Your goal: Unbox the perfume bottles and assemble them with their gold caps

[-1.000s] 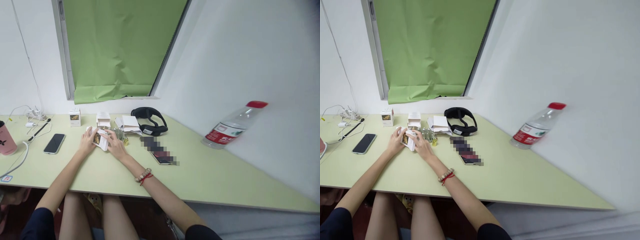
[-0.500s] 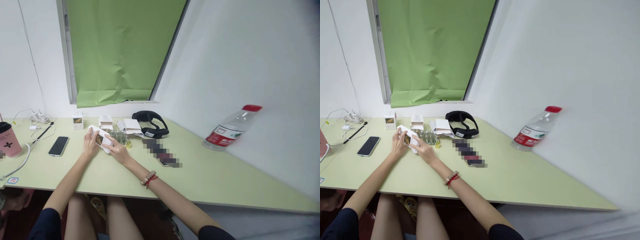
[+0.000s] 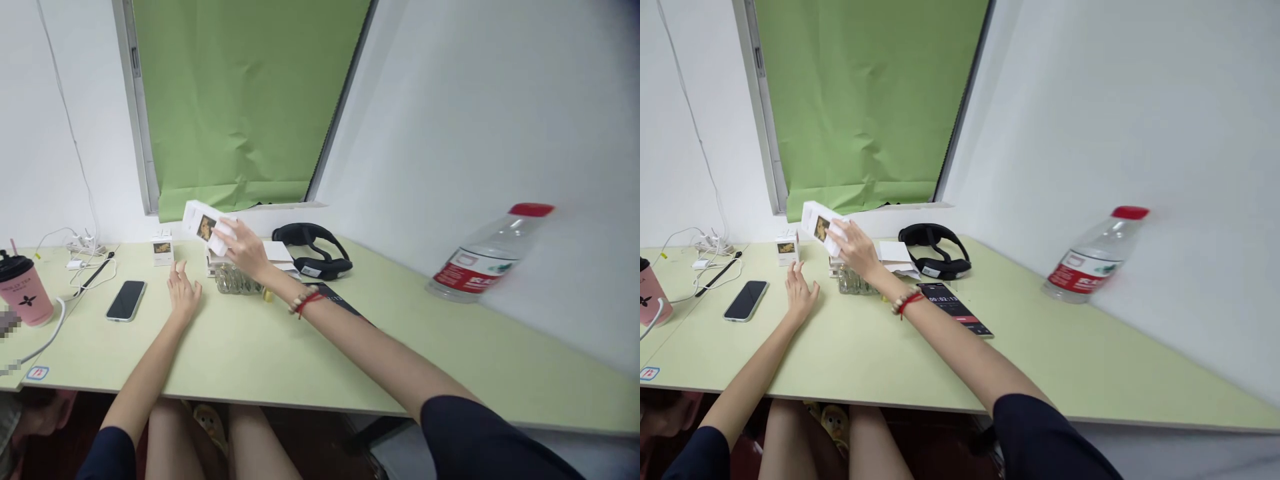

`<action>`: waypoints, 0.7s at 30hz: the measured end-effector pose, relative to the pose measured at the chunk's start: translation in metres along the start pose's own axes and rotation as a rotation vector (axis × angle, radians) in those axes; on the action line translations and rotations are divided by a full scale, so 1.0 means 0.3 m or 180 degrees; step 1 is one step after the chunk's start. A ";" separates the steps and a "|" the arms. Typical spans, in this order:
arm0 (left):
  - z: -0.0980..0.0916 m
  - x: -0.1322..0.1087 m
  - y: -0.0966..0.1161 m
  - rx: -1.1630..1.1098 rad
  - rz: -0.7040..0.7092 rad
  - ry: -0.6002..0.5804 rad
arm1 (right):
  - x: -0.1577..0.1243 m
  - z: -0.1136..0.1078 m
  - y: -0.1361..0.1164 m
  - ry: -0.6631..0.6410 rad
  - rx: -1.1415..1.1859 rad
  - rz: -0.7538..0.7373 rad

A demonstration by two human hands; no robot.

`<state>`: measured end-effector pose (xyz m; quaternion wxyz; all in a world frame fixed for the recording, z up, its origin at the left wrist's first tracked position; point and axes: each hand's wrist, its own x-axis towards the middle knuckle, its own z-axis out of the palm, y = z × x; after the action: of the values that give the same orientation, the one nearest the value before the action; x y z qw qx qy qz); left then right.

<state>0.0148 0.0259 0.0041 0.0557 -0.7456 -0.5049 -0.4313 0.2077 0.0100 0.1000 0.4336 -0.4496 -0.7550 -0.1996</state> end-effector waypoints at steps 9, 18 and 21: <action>0.003 0.011 -0.004 0.0014 -0.0256 -0.0322 | 0.160 0.071 0.063 0.0600 0.0397 0.1737; 0.011 0.030 -0.033 -0.0160 -0.0264 -0.0385 | 0.269 0.027 0.062 0.0796 0.1601 0.2593; 0.006 0.032 -0.041 -0.0109 -0.0259 -0.0466 | 0.309 0.019 0.048 0.0729 0.2304 0.3410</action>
<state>0.0071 0.0395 0.0055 -0.0117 -0.7548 -0.5301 -0.3861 0.1969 0.0683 0.1729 0.6746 -0.5650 -0.3951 0.2639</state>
